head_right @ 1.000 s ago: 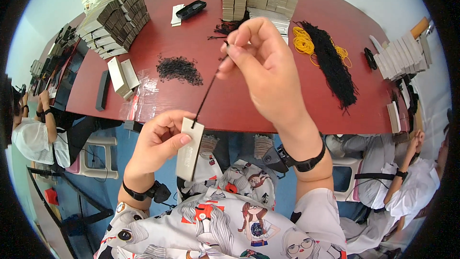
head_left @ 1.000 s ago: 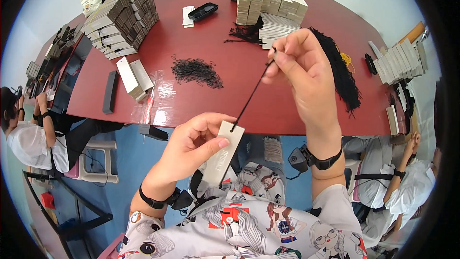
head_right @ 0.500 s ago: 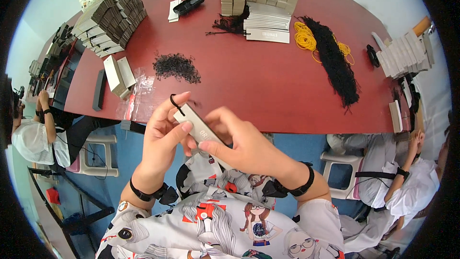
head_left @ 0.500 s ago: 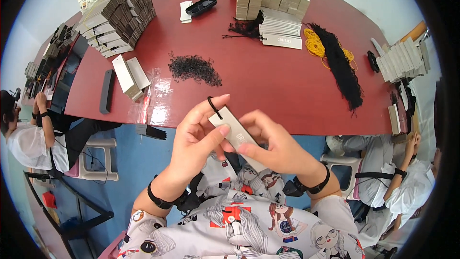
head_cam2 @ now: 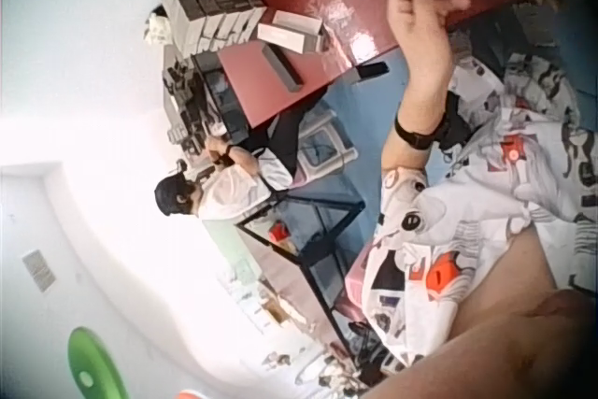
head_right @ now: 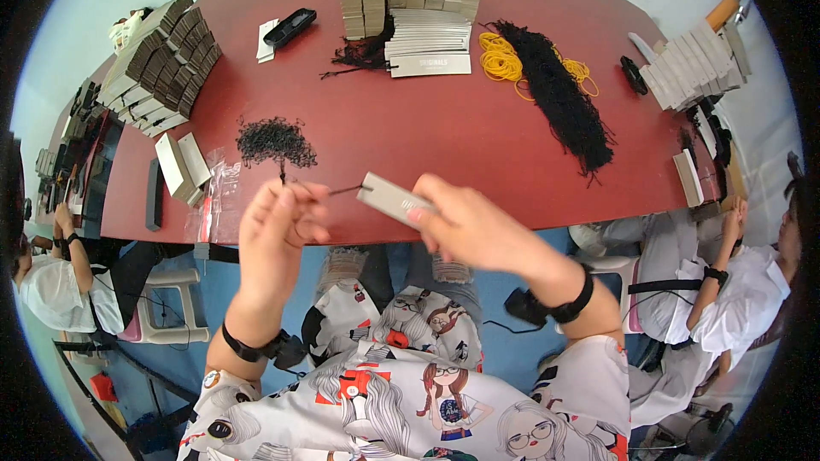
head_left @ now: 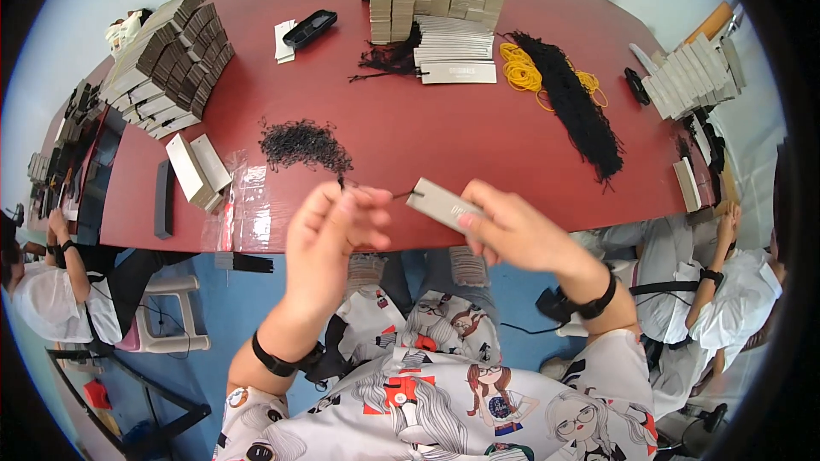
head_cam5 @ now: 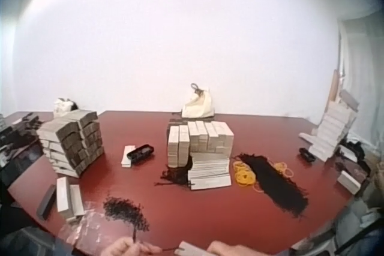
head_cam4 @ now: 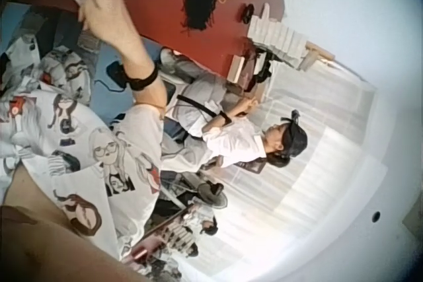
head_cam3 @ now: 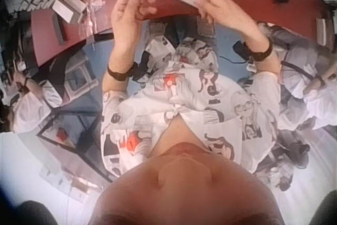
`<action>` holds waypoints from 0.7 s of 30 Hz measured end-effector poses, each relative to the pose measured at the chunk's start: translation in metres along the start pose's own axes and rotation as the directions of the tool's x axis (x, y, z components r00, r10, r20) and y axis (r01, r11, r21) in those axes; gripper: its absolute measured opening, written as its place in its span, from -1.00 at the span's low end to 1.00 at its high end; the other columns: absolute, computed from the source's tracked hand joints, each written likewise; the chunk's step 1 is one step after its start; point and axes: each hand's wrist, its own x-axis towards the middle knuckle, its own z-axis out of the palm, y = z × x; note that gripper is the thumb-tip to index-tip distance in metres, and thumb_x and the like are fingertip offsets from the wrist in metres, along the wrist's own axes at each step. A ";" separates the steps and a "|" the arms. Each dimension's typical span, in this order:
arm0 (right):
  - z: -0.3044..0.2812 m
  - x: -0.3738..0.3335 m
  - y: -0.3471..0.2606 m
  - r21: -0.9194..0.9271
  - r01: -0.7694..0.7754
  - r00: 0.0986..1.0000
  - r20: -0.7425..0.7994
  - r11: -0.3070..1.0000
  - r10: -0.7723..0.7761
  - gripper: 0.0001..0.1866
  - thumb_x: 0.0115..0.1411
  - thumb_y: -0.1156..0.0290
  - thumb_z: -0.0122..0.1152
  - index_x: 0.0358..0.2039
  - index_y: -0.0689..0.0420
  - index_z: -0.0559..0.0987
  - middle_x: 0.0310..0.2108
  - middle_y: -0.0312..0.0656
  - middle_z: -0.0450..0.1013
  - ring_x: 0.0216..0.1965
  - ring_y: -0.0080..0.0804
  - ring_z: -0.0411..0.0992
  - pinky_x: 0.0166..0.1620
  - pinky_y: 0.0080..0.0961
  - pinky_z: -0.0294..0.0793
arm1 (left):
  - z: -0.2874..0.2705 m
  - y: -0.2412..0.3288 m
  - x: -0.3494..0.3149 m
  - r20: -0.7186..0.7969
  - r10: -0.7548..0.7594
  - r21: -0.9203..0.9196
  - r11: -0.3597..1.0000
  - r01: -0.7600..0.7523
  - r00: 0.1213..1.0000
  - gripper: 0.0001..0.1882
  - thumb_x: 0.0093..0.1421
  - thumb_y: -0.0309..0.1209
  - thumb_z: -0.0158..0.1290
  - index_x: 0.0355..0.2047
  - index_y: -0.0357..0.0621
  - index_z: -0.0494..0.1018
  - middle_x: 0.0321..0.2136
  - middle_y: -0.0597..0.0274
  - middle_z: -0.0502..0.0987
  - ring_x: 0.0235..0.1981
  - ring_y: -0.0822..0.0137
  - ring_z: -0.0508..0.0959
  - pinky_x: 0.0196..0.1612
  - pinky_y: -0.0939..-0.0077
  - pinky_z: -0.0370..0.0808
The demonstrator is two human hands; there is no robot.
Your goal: Manually threading strings through product hang-tags and knotting them.
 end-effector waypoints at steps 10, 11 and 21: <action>-0.109 0.126 0.014 -0.741 0.115 0.885 -0.226 0.661 -0.406 -0.80 -0.05 0.34 0.22 -0.52 0.21 0.47 -0.48 -0.08 0.38 -0.35 -0.12 0.39 -0.28 -0.31 0.36 | 0.001 0.001 0.117 -0.135 0.112 -0.054 0.991 -0.121 0.985 -0.57 0.16 -0.60 -0.11 0.05 -0.39 0.14 0.01 -0.06 0.27 0.06 0.21 0.32 0.14 0.45 0.26; -0.113 0.138 0.017 -0.740 0.030 0.902 -0.269 0.672 -0.337 -0.77 -0.06 0.32 0.24 -0.50 0.20 0.46 -0.51 -0.10 0.35 -0.38 -0.16 0.39 -0.30 -0.35 0.36 | -0.005 0.003 0.117 -0.139 0.120 -0.048 0.991 -0.128 0.983 -0.57 0.16 -0.60 -0.11 0.05 -0.39 0.14 0.01 -0.06 0.27 0.06 0.21 0.32 0.14 0.45 0.26; -0.132 0.137 0.041 -0.755 0.045 0.668 -0.464 0.654 -0.582 -0.72 -0.12 0.30 0.30 -0.43 0.17 0.47 -0.42 -0.11 0.46 -0.29 -0.20 0.44 -0.24 -0.32 0.39 | -0.052 0.012 0.052 0.223 0.289 0.974 -0.093 -0.204 0.931 -0.85 -0.06 -0.56 0.11 -0.42 -0.21 0.43 -0.46 0.19 0.45 -0.36 0.19 0.43 -0.29 0.39 0.36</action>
